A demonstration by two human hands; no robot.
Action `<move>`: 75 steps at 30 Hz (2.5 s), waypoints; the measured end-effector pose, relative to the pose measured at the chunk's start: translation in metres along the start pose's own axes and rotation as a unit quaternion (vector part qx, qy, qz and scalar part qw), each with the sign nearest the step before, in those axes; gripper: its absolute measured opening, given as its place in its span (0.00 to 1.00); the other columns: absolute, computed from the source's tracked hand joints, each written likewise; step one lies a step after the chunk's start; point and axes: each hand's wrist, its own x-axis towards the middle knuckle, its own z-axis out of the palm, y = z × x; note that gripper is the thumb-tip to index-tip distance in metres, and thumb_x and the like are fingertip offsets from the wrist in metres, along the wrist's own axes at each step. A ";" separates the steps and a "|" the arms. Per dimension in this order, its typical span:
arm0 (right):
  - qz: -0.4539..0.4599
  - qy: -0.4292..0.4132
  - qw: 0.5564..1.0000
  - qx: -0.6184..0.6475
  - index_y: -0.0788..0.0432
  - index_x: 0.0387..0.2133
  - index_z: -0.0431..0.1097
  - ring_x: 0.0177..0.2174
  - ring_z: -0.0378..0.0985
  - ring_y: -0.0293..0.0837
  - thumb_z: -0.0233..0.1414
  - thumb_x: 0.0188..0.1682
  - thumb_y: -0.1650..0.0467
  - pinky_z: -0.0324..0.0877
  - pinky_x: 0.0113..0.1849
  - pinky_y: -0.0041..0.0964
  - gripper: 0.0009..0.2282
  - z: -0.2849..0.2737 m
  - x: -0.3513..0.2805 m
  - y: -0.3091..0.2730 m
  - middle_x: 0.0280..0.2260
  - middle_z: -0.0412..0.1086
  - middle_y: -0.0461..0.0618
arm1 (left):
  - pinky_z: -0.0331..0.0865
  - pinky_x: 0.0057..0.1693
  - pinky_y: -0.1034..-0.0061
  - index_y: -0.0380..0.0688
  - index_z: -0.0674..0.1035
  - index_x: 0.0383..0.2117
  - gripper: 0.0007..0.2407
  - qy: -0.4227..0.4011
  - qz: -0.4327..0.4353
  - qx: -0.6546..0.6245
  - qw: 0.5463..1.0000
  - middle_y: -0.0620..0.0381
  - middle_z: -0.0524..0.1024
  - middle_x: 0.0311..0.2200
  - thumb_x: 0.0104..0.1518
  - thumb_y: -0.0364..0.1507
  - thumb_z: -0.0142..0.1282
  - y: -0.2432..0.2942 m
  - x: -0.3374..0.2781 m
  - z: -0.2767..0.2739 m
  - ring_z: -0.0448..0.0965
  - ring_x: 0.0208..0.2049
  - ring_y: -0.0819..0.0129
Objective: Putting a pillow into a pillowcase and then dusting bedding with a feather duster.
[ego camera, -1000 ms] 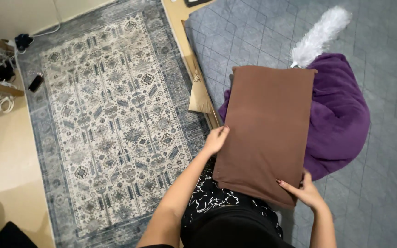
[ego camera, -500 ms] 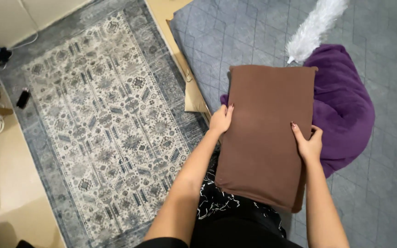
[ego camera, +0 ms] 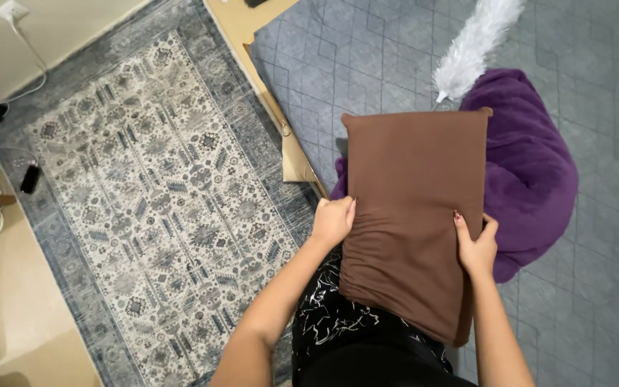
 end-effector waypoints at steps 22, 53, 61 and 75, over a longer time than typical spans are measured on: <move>-0.103 0.167 0.979 0.057 0.68 0.60 0.64 0.52 0.74 0.57 0.56 0.56 0.59 0.67 0.54 0.45 0.27 -0.034 -0.049 -0.011 0.53 0.70 0.67 | 0.67 0.42 0.58 0.40 0.71 0.28 0.08 0.044 0.073 -0.097 0.992 0.47 0.72 0.28 0.62 0.28 0.53 0.062 -0.023 0.011 0.72 0.33 0.48; 0.140 -0.064 0.731 0.664 0.63 0.54 0.66 0.49 0.73 0.51 0.41 0.57 0.63 0.68 0.47 0.50 0.19 -0.070 -0.155 0.067 0.52 0.71 0.55 | 0.40 0.72 0.38 0.35 0.59 0.69 0.51 -0.124 0.293 -0.094 0.943 0.35 0.54 0.69 0.41 0.55 0.67 0.179 -0.055 -0.052 0.46 0.73 0.35; 0.100 -0.048 0.782 0.613 0.66 0.53 0.68 0.48 0.74 0.46 0.46 0.55 0.75 0.68 0.50 0.42 0.14 -0.043 -0.158 0.087 0.50 0.72 0.54 | 0.42 0.72 0.43 0.35 0.59 0.69 0.46 -0.124 0.257 -0.088 0.954 0.37 0.56 0.70 0.45 0.46 0.69 0.181 -0.065 -0.044 0.48 0.73 0.38; 0.014 0.124 0.896 0.427 0.63 0.57 0.64 0.49 0.72 0.42 0.38 0.45 0.84 0.67 0.50 0.36 0.25 -0.012 -0.140 0.045 0.51 0.70 0.52 | 0.41 0.73 0.37 0.29 0.58 0.69 0.40 -0.095 0.310 -0.060 0.944 0.33 0.52 0.71 0.49 0.34 0.65 0.224 -0.093 -0.063 0.48 0.74 0.35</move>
